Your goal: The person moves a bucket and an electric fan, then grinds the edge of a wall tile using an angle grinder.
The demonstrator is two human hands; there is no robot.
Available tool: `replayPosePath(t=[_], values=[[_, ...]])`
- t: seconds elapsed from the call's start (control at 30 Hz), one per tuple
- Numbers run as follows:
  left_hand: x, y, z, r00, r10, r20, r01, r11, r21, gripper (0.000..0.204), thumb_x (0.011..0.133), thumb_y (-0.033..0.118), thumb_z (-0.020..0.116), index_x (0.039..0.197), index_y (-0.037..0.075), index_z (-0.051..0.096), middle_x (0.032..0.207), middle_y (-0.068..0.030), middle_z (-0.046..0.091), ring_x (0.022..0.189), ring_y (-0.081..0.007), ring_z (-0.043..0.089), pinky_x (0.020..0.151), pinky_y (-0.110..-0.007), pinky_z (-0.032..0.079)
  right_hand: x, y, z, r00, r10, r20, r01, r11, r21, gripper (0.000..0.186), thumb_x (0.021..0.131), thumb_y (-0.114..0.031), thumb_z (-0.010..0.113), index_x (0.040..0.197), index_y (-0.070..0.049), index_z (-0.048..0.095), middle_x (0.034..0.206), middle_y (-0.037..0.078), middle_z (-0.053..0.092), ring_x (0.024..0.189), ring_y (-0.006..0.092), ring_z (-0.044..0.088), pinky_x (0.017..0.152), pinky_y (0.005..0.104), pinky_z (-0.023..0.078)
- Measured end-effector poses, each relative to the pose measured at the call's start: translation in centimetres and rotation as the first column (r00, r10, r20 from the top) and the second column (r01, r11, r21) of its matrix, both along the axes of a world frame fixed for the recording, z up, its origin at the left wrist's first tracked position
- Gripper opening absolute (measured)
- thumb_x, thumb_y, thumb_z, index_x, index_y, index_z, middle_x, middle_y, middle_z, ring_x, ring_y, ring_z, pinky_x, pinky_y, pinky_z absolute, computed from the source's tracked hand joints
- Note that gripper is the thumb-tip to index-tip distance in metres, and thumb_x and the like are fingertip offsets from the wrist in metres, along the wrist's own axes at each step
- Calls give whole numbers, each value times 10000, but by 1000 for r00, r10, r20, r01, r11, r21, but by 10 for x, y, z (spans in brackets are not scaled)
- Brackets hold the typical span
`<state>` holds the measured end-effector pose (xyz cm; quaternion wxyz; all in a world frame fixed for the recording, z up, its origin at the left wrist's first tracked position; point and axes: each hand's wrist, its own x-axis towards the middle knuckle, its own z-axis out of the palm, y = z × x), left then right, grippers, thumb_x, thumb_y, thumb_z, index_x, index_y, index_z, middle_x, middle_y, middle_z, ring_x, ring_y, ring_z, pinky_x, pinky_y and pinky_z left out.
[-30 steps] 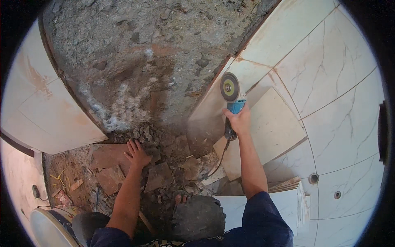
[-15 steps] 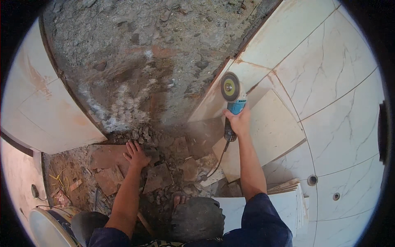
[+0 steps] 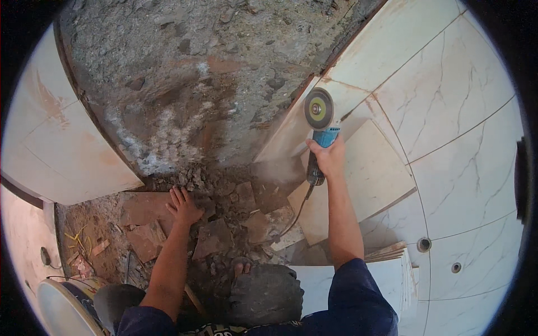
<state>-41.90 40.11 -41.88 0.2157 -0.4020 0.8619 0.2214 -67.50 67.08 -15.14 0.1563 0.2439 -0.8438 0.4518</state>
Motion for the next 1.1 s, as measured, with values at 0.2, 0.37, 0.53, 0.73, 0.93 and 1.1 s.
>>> replayPosePath(t=[0.2,0.37,0.53,0.73,0.93,1.1], values=[[0,0,1,999,7,-36,-7,1000,-3,1225,830,545,764,1637,70,-26,1697,-182,-149,1564,-357,-159,1186,-706,67,0,7,-23,998,23,51,-25,999,29,547,736,-162,851,1156,42,568,966,134,691,847,227,663,794,369,539],[-1,0,-3,1000,-16,-23,15,1000,-22,1242,811,544,783,1635,65,-13,1695,-191,-143,1567,-361,-144,1181,-713,76,1,9,-40,1000,-10,15,9,996,90,561,735,-161,853,1164,45,558,990,143,697,867,242,670,807,377,540],[1,0,-9,999,-14,-39,12,999,-46,1242,795,541,791,1632,55,12,1696,-195,-136,1568,-364,-136,1175,-718,89,0,12,-55,997,-68,33,64,991,121,578,722,-168,866,1162,46,557,1012,165,702,894,265,679,823,386,540],[-1,0,-7,1000,-8,-14,8,999,-32,1261,784,548,793,1634,53,3,1694,-195,-150,1565,-362,-156,1184,-706,76,3,12,-65,993,-70,98,58,991,119,642,696,-252,862,1177,28,542,1019,237,704,957,415,691,869,456,538],[-1,0,-6,1000,-2,-17,2,1000,-16,1277,780,540,794,1634,53,-20,1693,-192,-164,1561,-361,-177,1192,-690,64,5,10,-62,993,-83,83,74,991,115,626,695,-239,854,1164,34,542,1007,230,703,936,399,694,856,441,539],[0,0,-9,1000,-4,-28,4,1000,-27,1275,775,527,800,1633,48,-12,1695,-194,-157,1563,-363,-167,1185,-700,69,-2,6,-34,997,-52,65,48,997,58,630,686,-222,862,1162,41,544,1011,218,706,921,359,697,849,425,540]])
